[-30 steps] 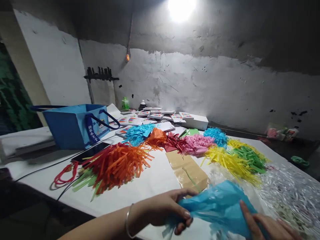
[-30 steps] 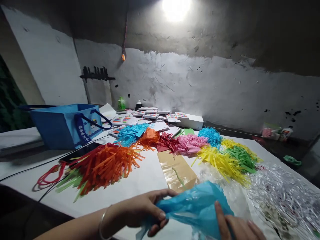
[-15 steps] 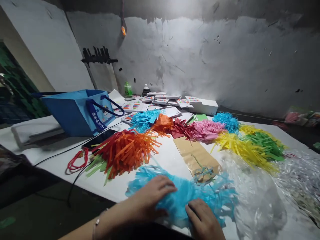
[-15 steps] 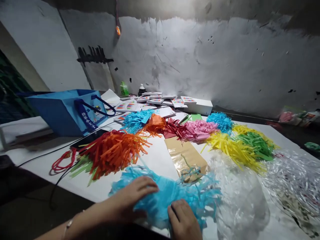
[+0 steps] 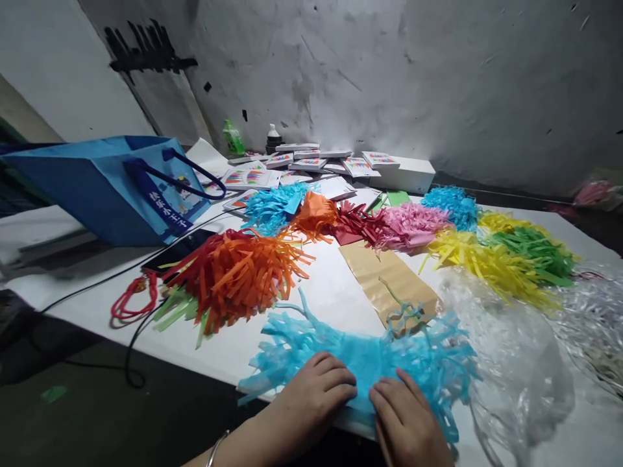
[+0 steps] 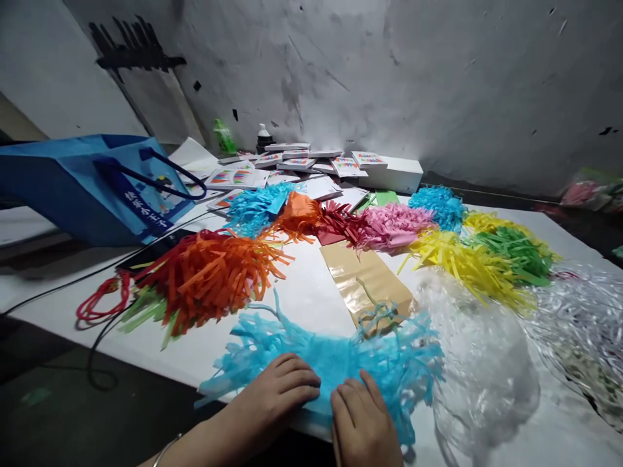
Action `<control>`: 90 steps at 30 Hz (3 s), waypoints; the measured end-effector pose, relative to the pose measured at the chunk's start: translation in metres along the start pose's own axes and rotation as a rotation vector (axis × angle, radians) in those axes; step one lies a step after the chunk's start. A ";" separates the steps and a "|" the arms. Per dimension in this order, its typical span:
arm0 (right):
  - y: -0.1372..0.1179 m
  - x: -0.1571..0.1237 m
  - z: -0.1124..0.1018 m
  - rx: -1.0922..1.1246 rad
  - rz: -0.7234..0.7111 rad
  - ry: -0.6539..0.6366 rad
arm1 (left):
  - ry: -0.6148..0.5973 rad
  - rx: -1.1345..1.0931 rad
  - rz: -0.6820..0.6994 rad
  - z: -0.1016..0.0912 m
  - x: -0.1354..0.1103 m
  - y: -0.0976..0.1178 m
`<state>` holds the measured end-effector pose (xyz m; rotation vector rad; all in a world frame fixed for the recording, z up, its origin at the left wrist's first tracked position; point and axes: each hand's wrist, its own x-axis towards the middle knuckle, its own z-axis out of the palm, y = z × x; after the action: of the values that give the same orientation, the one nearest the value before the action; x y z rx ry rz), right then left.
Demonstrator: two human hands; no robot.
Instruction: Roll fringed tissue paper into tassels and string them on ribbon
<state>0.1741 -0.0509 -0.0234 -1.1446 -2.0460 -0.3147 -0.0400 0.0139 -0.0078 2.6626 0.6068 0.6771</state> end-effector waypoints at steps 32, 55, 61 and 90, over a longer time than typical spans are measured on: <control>0.005 0.030 0.016 0.015 0.042 -0.132 | 0.139 0.334 0.005 0.002 0.020 -0.019; 0.012 0.031 0.027 0.018 0.089 -0.147 | -0.017 0.346 -0.416 -0.009 0.025 -0.012; 0.006 0.038 0.028 0.051 0.095 -0.171 | 0.105 0.302 -0.100 -0.003 0.018 -0.017; 0.004 0.026 0.022 0.069 0.191 -0.165 | -0.065 0.321 -0.072 -0.009 0.020 -0.015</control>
<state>0.1586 -0.0207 -0.0202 -1.3487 -2.0513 -0.0562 -0.0332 0.0385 0.0007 2.9238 0.8521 0.5059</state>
